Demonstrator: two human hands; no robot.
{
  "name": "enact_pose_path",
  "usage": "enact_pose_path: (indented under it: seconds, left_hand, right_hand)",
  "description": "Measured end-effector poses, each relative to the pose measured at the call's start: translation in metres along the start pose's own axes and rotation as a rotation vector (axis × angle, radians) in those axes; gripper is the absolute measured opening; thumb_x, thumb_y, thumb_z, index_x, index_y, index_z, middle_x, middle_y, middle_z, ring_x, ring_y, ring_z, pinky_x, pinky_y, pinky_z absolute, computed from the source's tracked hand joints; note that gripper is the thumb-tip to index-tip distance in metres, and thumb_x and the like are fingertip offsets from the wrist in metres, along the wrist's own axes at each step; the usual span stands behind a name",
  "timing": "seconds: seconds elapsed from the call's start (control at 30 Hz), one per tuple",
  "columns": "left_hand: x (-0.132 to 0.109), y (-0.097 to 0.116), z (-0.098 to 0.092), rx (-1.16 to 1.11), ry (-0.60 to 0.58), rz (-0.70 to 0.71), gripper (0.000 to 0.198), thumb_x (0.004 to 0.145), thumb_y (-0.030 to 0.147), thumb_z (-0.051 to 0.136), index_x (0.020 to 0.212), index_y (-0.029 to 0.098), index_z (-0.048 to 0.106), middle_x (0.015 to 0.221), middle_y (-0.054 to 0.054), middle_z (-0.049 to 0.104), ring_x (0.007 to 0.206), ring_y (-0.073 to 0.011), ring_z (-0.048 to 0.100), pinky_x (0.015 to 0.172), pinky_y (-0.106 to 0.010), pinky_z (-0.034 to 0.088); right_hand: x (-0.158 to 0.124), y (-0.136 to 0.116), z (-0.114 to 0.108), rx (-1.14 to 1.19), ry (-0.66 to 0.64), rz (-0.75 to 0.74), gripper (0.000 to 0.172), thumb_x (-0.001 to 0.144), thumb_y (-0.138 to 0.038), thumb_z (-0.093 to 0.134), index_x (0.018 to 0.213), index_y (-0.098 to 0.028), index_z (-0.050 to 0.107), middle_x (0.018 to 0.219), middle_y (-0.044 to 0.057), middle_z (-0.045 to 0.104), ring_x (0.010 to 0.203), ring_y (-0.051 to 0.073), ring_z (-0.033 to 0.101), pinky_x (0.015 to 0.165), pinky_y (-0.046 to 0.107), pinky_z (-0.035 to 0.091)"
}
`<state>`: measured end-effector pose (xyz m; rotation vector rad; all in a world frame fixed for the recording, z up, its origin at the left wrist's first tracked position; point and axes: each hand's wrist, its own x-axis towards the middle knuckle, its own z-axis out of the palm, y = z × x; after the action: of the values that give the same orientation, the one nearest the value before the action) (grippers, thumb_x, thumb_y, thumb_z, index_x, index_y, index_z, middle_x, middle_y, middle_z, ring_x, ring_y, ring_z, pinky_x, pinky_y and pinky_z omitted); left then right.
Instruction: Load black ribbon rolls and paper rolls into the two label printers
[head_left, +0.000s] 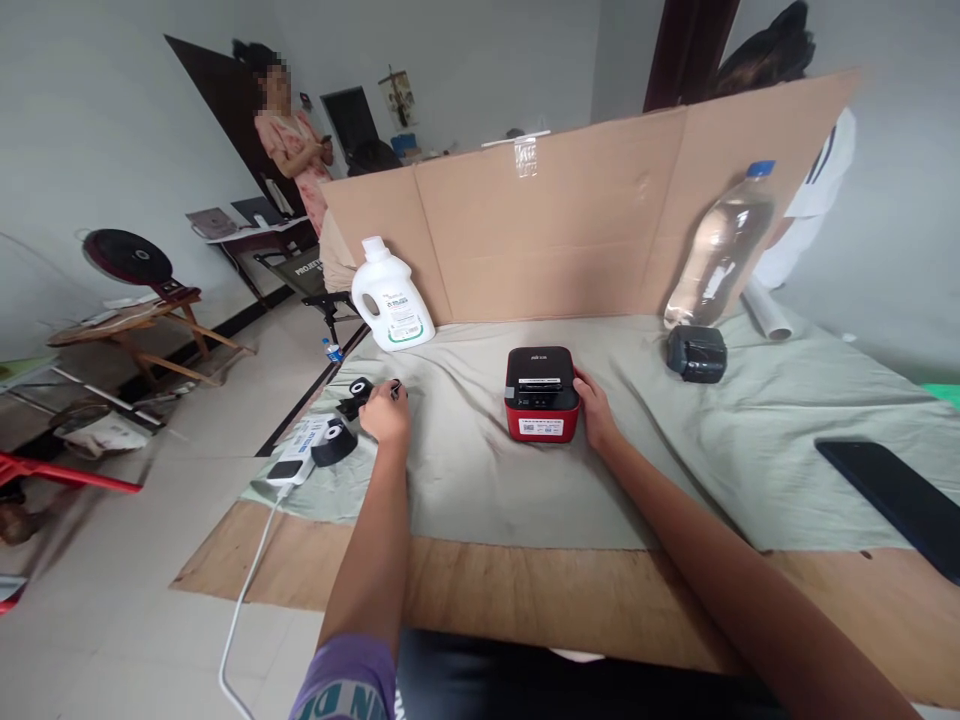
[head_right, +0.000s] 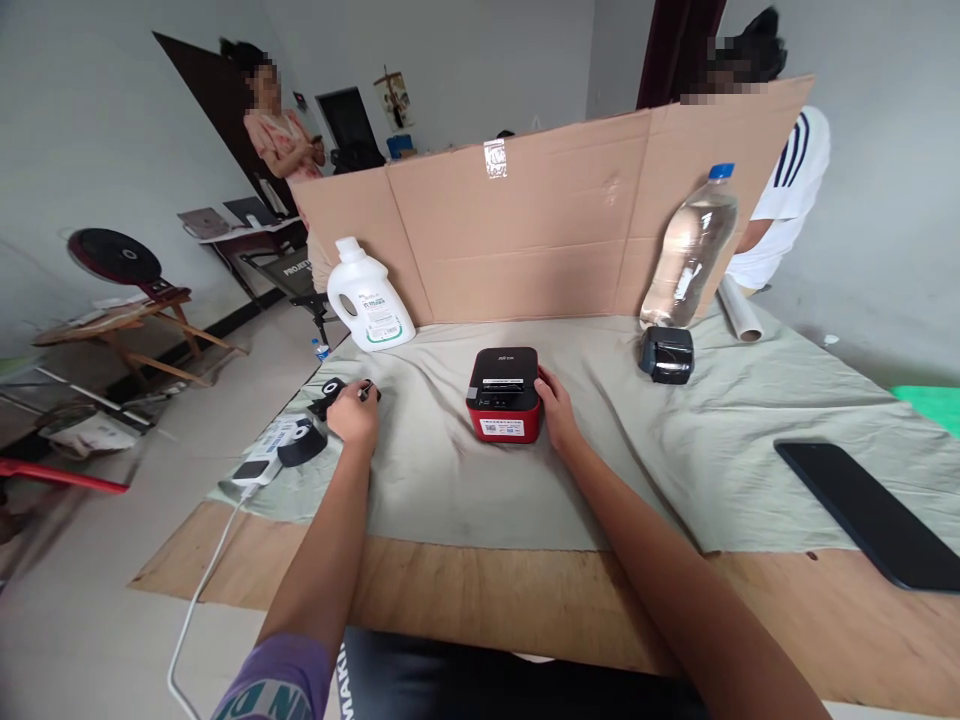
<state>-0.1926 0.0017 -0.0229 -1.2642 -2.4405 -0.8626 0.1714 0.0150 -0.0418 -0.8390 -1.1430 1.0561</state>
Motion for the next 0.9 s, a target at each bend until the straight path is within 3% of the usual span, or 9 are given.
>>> enact_pose_path:
  seconds: [0.1, 0.2, 0.53, 0.7, 0.8, 0.9]
  left_hand:
    - [0.000, -0.006, -0.006, 0.020, 0.039, -0.079, 0.032, 0.091, 0.040, 0.054, 0.114, 0.024, 0.069, 0.107, -0.010, 0.074, 0.100, -0.0282, 0.065, 0.091, -0.039, 0.037]
    - [0.000, -0.009, -0.011, 0.027, -0.002, -0.124, 0.032, 0.089, 0.039, 0.055, 0.112, 0.022, 0.070, 0.104, -0.013, 0.074, 0.100, -0.0297, 0.064, 0.090, -0.040, 0.037]
    - [-0.001, -0.003, -0.024, -0.015, 0.033, -0.066, 0.036, 0.088, 0.033, 0.052, 0.114, 0.017, 0.071, 0.114, -0.017, 0.071, 0.115, -0.0325, 0.056, 0.098, -0.045, 0.031]
    - [-0.005, -0.004, -0.024, -0.045, -0.044, -0.066, 0.037, 0.087, 0.031, 0.051, 0.117, 0.019, 0.071, 0.117, -0.018, 0.071, 0.124, -0.0334, 0.051, 0.102, -0.050, 0.028]
    - [-0.007, -0.004, -0.027, -0.070, -0.074, -0.069, 0.038, 0.087, 0.028, 0.052, 0.119, 0.022, 0.070, 0.128, -0.016, 0.067, 0.131, -0.0348, 0.046, 0.105, -0.055, 0.026]
    - [-0.018, 0.012, -0.035, -0.161, -0.017, -0.016, 0.045, 0.089, 0.030, 0.052, 0.130, 0.019, 0.064, 0.148, -0.015, 0.053, 0.143, -0.0373, 0.033, 0.112, -0.060, 0.022]
  right_hand:
    - [0.000, 0.001, 0.000, 0.016, 0.000, 0.003, 0.049, 0.085, -0.050, 0.062, 0.127, -0.024, 0.065, 0.138, 0.004, 0.064, 0.132, 0.028, 0.054, 0.116, 0.046, 0.037]
    - [0.000, 0.000, 0.000, 0.007, -0.005, -0.002, 0.051, 0.086, -0.050, 0.062, 0.129, -0.024, 0.065, 0.139, 0.004, 0.063, 0.133, 0.028, 0.054, 0.116, 0.046, 0.037]
    - [-0.004, -0.006, -0.001, -0.087, -0.006, 0.004, 0.054, 0.087, -0.056, 0.057, 0.130, -0.023, 0.064, 0.139, 0.006, 0.063, 0.132, 0.029, 0.054, 0.116, 0.049, 0.037]
    - [-0.005, -0.006, -0.001, -0.095, -0.019, -0.005, 0.053, 0.088, -0.054, 0.056, 0.130, -0.023, 0.064, 0.138, 0.007, 0.063, 0.131, 0.028, 0.054, 0.115, 0.048, 0.037]
    - [-0.003, -0.005, 0.002, -0.108, 0.000, 0.000, 0.053, 0.087, -0.055, 0.056, 0.128, -0.023, 0.065, 0.137, 0.007, 0.064, 0.131, 0.029, 0.054, 0.116, 0.050, 0.036]
    - [-0.003, -0.003, 0.002, -0.066, 0.013, 0.015, 0.055, 0.085, -0.055, 0.055, 0.129, -0.024, 0.064, 0.138, 0.006, 0.064, 0.133, 0.030, 0.052, 0.117, 0.053, 0.034]
